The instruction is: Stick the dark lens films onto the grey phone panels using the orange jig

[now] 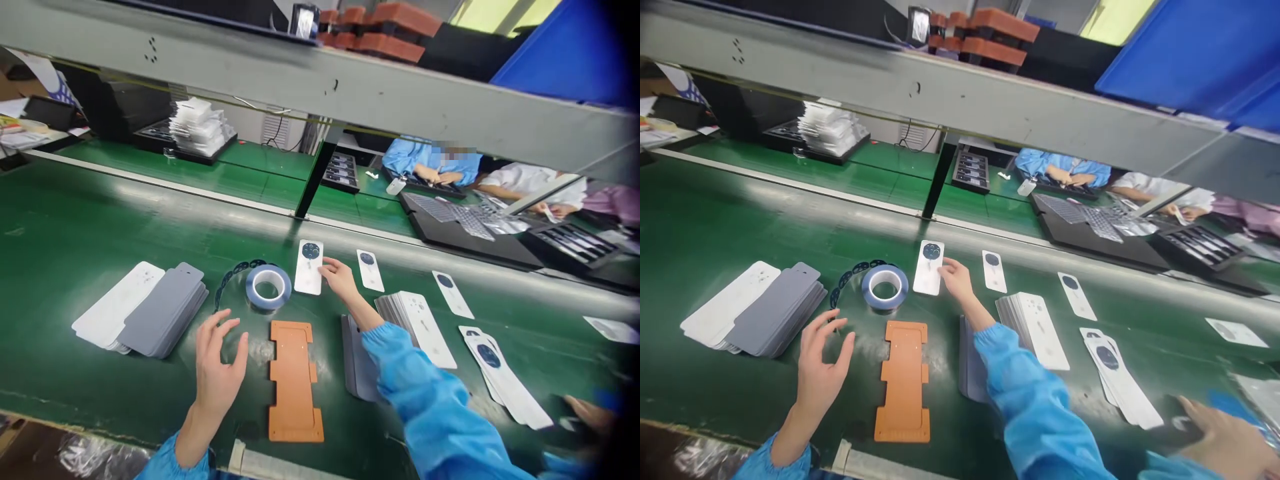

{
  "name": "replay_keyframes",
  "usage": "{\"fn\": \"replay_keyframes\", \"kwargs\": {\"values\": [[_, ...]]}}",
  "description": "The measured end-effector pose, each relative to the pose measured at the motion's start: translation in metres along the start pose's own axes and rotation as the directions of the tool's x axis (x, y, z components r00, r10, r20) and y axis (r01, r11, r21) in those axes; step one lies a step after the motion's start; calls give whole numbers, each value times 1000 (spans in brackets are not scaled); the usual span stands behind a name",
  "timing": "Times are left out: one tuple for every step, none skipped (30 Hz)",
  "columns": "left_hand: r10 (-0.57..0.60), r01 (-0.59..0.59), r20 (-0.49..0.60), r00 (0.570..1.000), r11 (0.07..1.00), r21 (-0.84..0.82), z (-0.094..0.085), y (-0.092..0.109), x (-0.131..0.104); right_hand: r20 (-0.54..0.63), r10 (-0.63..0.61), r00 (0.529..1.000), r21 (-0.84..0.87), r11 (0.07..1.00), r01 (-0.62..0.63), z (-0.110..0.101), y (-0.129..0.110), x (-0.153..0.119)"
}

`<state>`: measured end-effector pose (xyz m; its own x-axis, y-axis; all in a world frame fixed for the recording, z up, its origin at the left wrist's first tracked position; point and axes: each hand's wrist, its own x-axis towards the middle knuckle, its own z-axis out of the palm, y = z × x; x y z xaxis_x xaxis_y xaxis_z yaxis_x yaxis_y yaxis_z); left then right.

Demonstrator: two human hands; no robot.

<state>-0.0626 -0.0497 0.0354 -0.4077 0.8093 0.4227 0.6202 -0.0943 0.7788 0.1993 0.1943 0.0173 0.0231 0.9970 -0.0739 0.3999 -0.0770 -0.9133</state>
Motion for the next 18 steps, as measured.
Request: {"fn": "replay_keyframes", "kwargs": {"values": [[10,-8,-38,999,998,67,-1,-4,0,-15,-3,1000,-34,999,3,6,-2,21],[-11,17,-51,999,993,116,-2,-10,0,-30,-10,1000,-62,998,8,13,-3,39],[-56,62,-49,997,988,144,-2,-15,-1,-44,-17,999,-96,995,13,19,-5,54],[-115,119,-35,993,981,151,-1,-22,-2,-58,-25,998,-132,991,17,25,-6,65],[-179,180,-16,984,974,139,-1,-29,-3,-71,-34,997,-168,986,22,30,-7,72],[-243,241,7,970,964,113,-1,-35,-4,-83,-46,995,-203,979,28,34,-7,76],[-304,300,34,952,950,81,-1,-42,-4,-94,-59,994,-235,971,36,37,-6,78],[-358,356,67,931,933,44,-1,-47,-4,-105,-74,992,-264,964,44,39,-4,79],[-403,405,105,909,914,5,-2,-52,-4,-114,-90,989,-288,956,53,40,-3,78],[-438,446,145,887,894,-31,-2,-55,-2,-122,-105,987,-307,950,63,41,-1,76],[-459,477,184,869,876,-65,-3,-58,1,-127,-119,985,-322,944,72,41,0,73],[-471,499,217,855,861,-99,-3,-60,4,-132,-130,983,-331,940,80,40,1,70],[-476,514,241,846,847,-133,-3,-61,7,-135,-140,981,-337,937,88,39,0,67],[-476,525,261,840,834,-168,-3,-62,10,-136,-151,979,-338,936,98,38,-2,63],[-476,536,280,834,819,-202,-2,-63,14,-134,-164,977,-335,936,111,36,-5,57],[-478,551,303,824,801,-235,-2,-63,17,-128,-177,976,-327,936,127,34,-8,49],[-483,572,332,810,777,-265,-3,-62,19,-114,-192,975,-314,938,148,33,-13,38],[-489,597,367,791,748,-291,-3,-61,21,-93,-206,974,-297,939,170,31,-18,25]]}}
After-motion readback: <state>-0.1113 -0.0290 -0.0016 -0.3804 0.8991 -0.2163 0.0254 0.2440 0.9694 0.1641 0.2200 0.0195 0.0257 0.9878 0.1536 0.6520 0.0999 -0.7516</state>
